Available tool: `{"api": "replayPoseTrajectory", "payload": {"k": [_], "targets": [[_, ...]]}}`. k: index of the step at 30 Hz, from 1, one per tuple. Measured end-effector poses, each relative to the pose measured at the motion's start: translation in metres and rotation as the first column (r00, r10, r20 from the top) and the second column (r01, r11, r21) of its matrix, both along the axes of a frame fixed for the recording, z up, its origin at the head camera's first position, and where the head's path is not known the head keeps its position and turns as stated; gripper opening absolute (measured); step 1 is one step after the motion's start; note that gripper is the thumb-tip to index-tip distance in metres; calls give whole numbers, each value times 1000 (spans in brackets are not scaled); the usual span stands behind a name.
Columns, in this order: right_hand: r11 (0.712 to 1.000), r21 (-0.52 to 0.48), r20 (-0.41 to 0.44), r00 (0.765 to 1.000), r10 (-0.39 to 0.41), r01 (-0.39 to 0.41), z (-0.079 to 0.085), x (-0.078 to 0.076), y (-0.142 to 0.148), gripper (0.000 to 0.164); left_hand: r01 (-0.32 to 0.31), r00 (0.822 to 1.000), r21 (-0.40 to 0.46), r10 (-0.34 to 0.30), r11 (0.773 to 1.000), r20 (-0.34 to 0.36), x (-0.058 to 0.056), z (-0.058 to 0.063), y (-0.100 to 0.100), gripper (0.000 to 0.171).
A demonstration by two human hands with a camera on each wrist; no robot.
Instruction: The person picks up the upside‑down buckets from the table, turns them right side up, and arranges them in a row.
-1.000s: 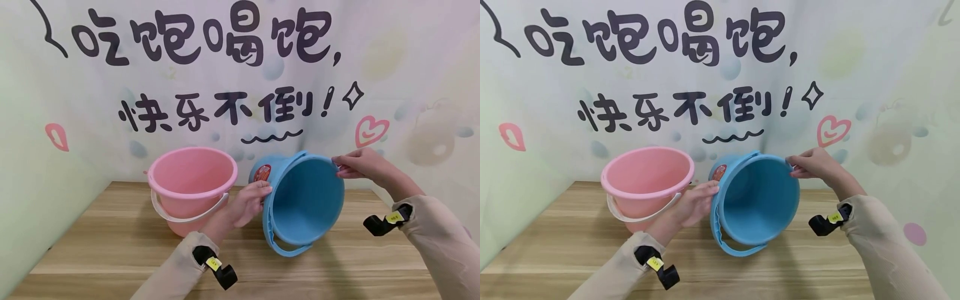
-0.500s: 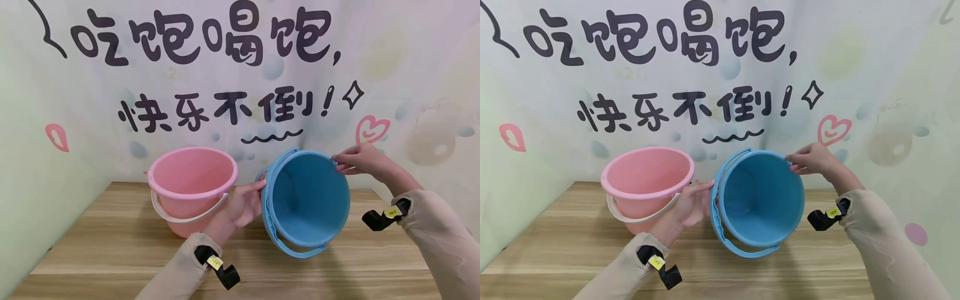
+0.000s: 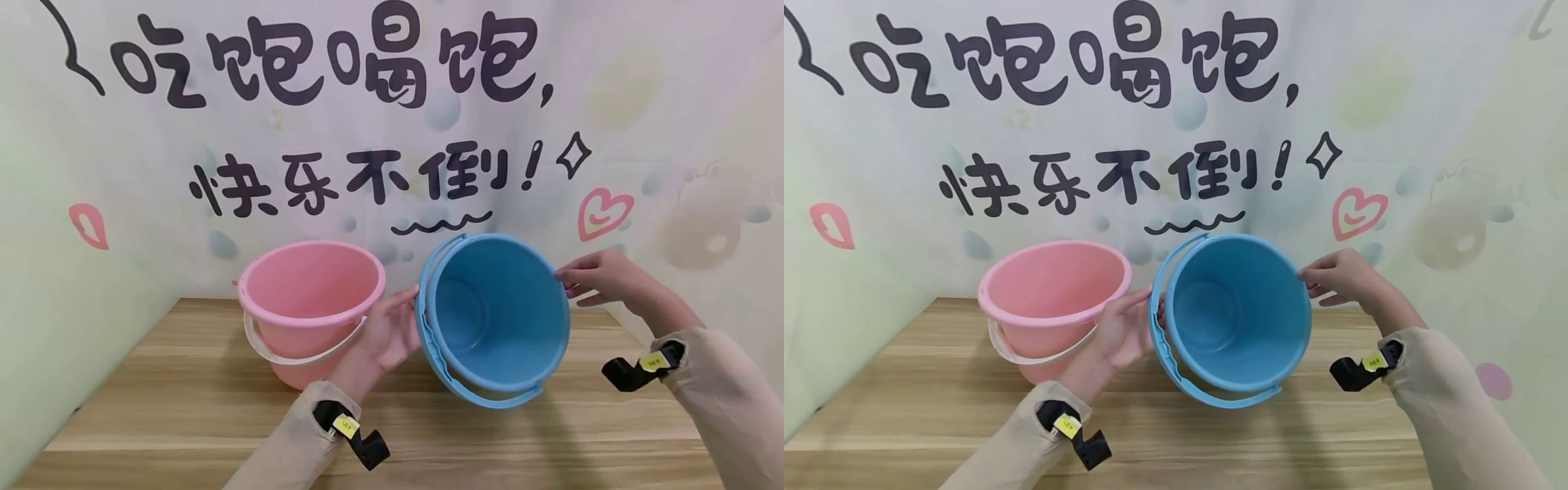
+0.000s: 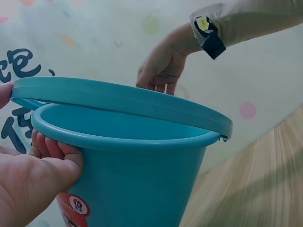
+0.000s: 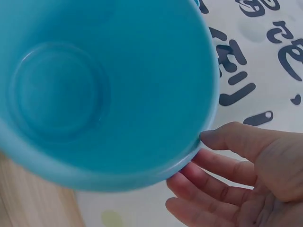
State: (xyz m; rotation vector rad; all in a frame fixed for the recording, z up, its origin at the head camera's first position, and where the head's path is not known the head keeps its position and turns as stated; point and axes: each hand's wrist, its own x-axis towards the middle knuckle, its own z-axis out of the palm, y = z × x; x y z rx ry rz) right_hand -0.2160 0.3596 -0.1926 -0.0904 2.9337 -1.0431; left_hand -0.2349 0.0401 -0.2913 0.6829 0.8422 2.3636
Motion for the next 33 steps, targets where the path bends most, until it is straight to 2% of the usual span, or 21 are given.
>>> {"api": "replayPoseTrajectory", "payload": {"k": [5,10,15,19,24,30,33], "targets": [[995,-98,53,998,21,-16,-11,7,10,55,-11,1000,48,10,999,21,0,0,2,25],[973,-228,92,995,50,-28,-20,16,16,52,-30,999,95,27,995,32,0,-1,3,25],[934,-351,101,988,113,-71,-28,21,20,45,-34,999,135,32,990,19,0,-2,3,37],[898,-429,52,990,131,-96,-32,22,19,44,-18,1000,171,15,985,23,-1,-2,5,45],[901,-428,-13,997,78,-76,-33,20,16,53,-25,999,148,21,989,29,-1,-2,6,48],[904,-426,-12,999,45,-46,-33,14,15,57,-57,997,96,52,994,54,-2,-3,8,51],[900,-433,0,999,46,-41,-33,11,15,57,-64,994,85,57,994,93,-2,-4,9,53]]}}
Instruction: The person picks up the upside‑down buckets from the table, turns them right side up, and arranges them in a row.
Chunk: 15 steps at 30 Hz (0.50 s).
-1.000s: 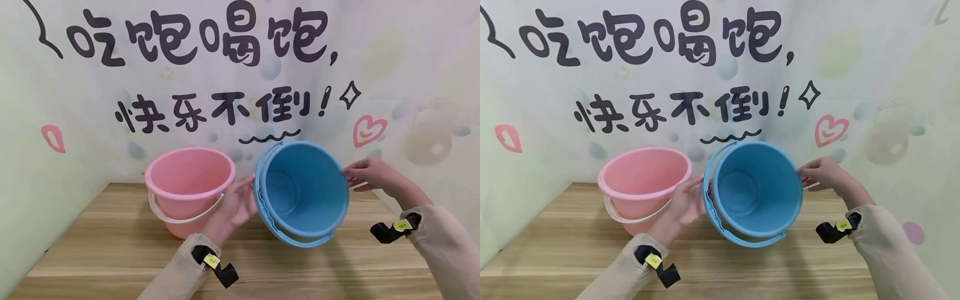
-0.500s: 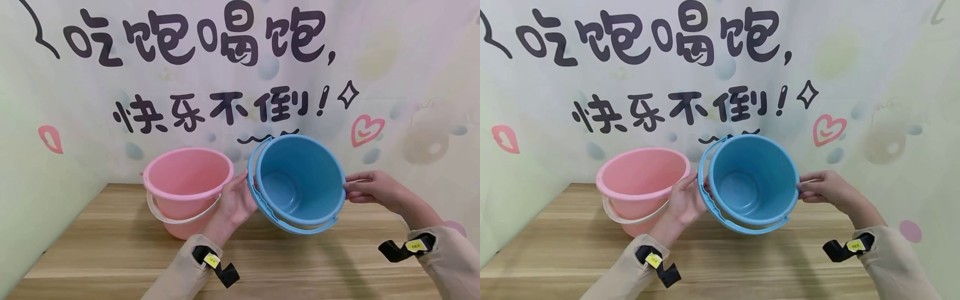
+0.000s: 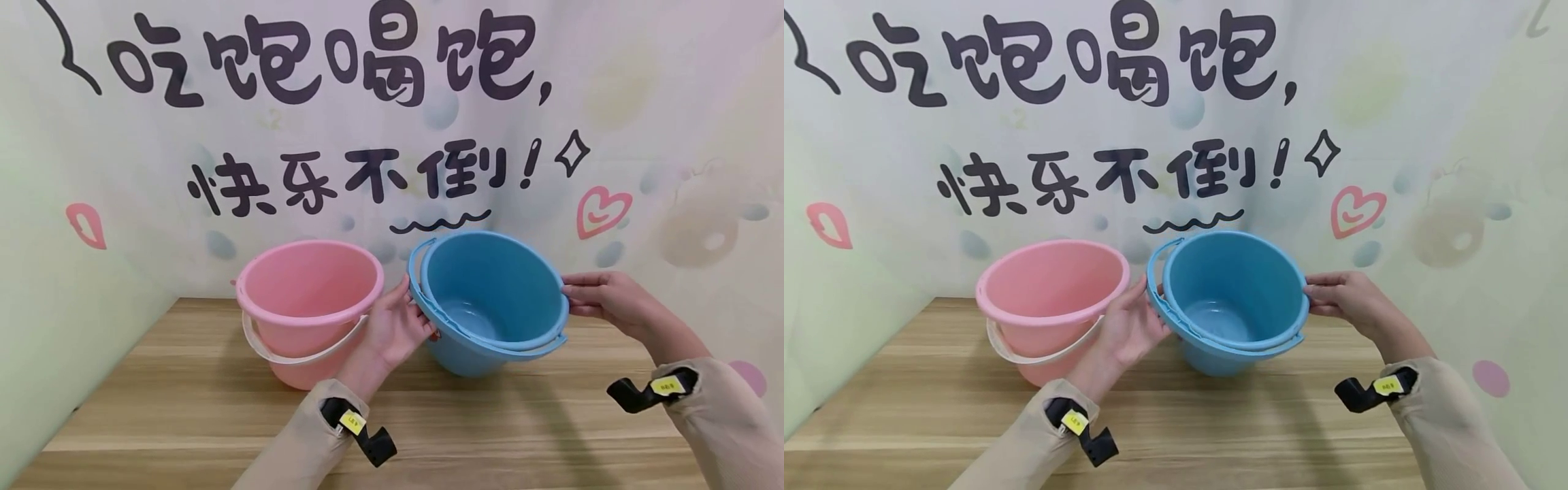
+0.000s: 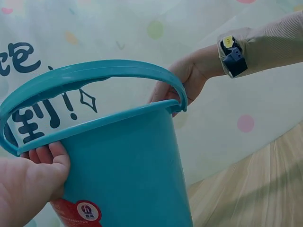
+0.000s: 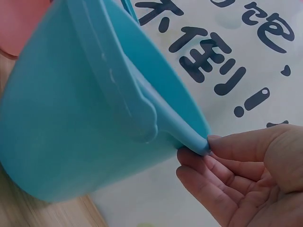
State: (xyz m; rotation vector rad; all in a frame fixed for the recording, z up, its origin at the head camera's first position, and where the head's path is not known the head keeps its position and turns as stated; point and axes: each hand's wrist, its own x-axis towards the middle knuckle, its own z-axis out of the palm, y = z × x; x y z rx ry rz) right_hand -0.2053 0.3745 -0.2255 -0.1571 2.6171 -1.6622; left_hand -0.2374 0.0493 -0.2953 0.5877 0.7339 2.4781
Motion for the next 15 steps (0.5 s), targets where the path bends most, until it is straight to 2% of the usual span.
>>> {"api": "replayPoseTrajectory", "payload": {"k": [6,15], "targets": [[1000,-2,13,1000,1,-1,0,-5,0,58,-26,995,-24,28,999,97,-1,2,3,56],[1000,-16,45,999,9,-8,-8,-11,3,56,-55,974,-45,64,997,219,-1,3,7,53]]}}
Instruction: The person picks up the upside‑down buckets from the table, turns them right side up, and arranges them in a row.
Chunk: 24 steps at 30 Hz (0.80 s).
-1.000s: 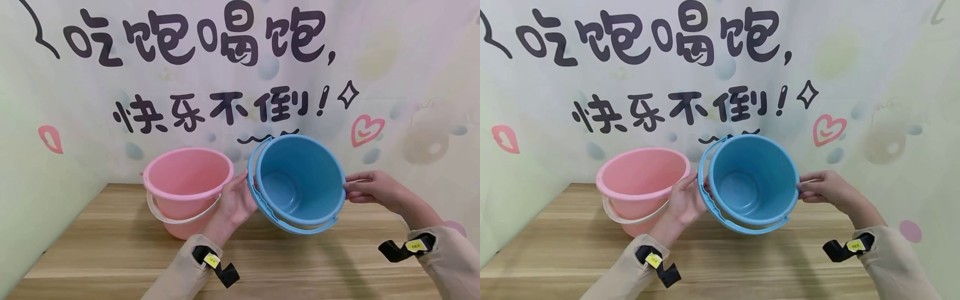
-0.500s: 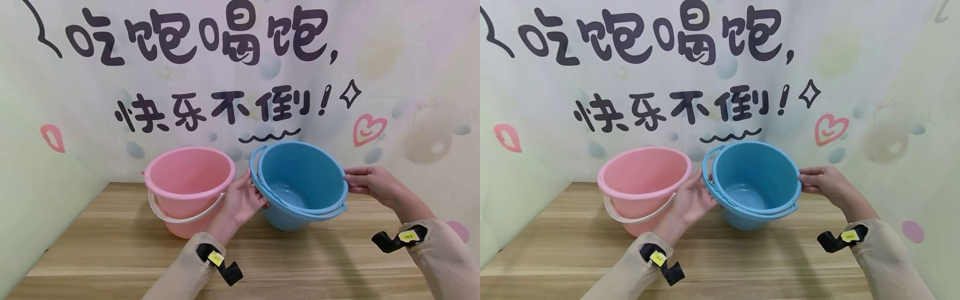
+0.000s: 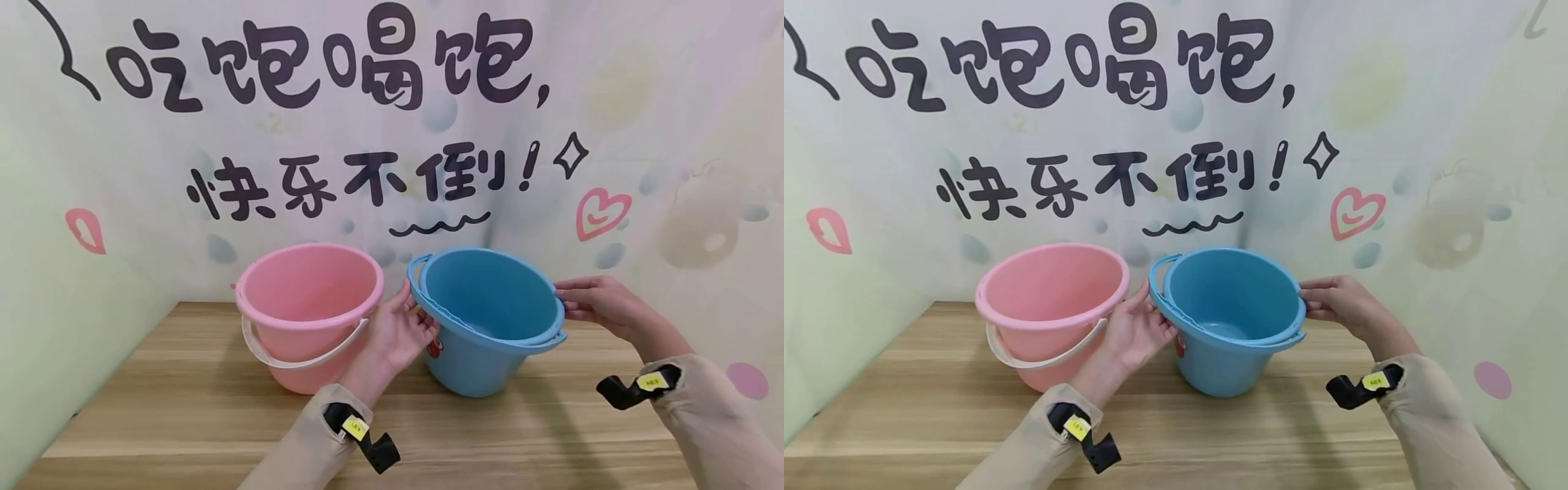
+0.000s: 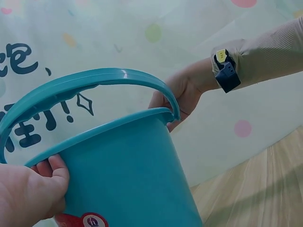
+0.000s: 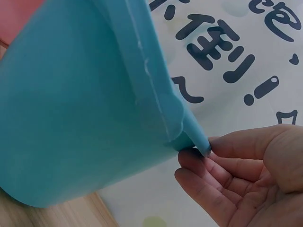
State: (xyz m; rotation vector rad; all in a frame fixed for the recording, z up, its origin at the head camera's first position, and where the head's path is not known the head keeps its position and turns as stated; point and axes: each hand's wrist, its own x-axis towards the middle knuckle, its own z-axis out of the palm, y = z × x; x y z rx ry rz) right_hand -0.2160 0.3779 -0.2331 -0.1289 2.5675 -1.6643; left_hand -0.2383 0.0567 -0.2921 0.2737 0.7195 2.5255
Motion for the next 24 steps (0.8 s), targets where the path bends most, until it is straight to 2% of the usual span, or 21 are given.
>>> {"api": "replayPoseTrajectory", "payload": {"k": [4,10,24], "targets": [[1000,10,3,1000,3,-3,-3,-1,0,56,-2,999,5,2,1000,34,-1,-2,1,50],[1000,6,20,1000,-5,5,-6,-4,0,58,-9,998,-3,9,1000,65,-1,-6,2,56],[999,-1,40,999,-38,38,-14,-9,4,61,-10,998,13,10,1000,57,-4,-10,7,56]]}}
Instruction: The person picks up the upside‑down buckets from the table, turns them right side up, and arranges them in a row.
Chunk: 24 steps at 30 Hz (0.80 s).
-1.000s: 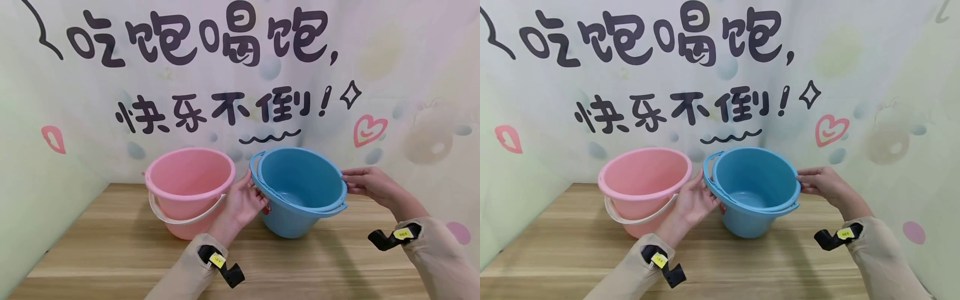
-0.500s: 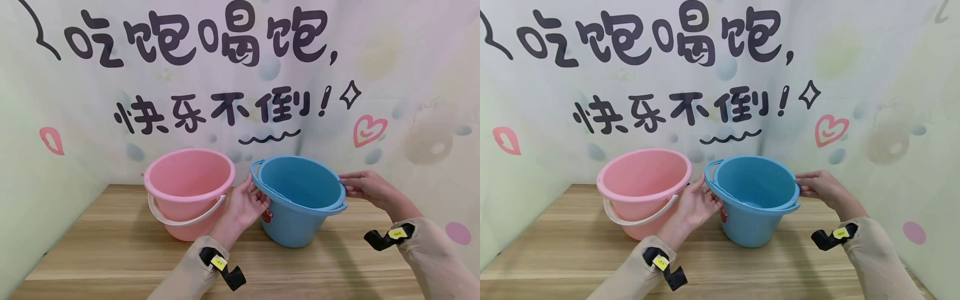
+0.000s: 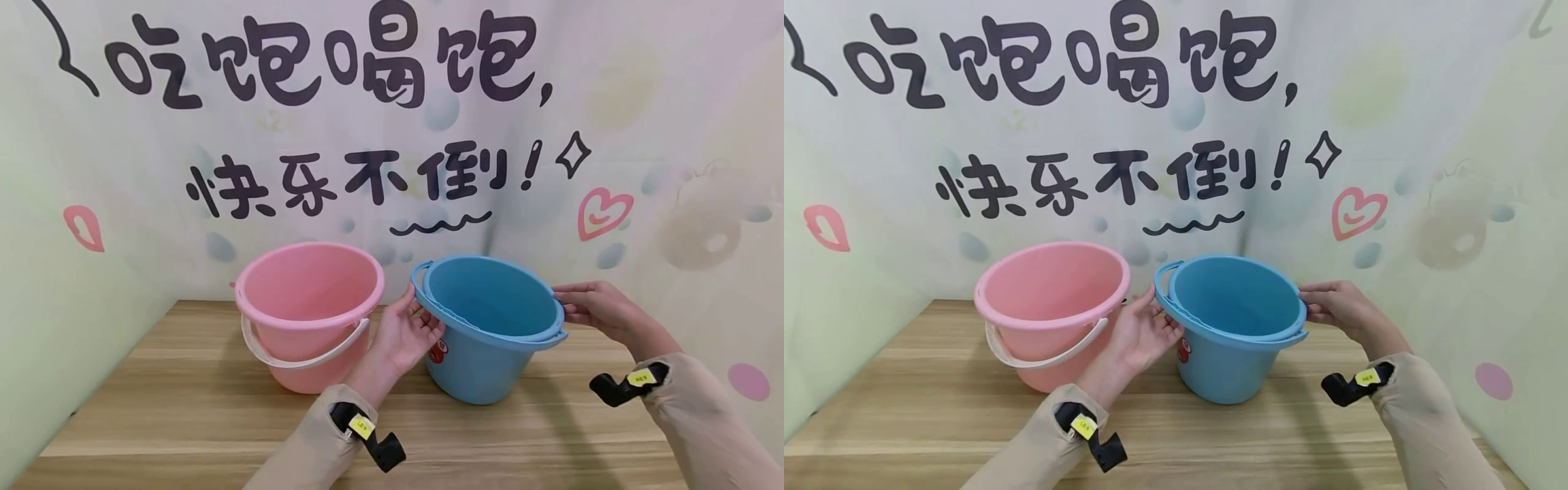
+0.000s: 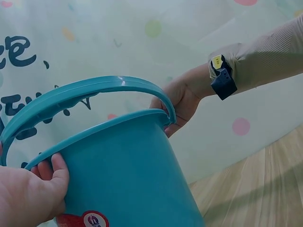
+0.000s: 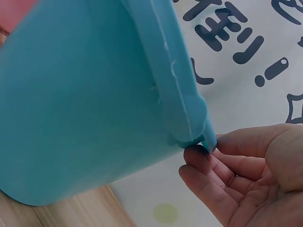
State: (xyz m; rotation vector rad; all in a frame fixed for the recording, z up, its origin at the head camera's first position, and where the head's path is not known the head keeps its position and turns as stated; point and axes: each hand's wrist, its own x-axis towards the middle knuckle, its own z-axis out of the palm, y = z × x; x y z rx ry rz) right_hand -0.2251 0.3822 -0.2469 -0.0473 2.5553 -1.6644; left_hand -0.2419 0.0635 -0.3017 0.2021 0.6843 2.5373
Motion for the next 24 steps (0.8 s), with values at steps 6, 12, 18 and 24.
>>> {"api": "replayPoseTrajectory", "payload": {"k": [6,12,18,24], "targets": [[1000,-6,6,1000,-6,6,-2,-1,0,63,7,1000,5,-7,1000,5,-2,-2,0,56],[1000,-5,-10,1000,-15,15,-3,-1,-1,62,-5,999,5,4,1000,46,-1,-5,-3,52],[999,34,-25,999,-39,40,-5,-1,-2,61,-48,992,-25,51,999,111,0,-10,-8,31],[999,40,-35,999,-33,35,-3,-1,-2,59,-63,991,-44,68,997,115,0,-15,-11,27]]}}
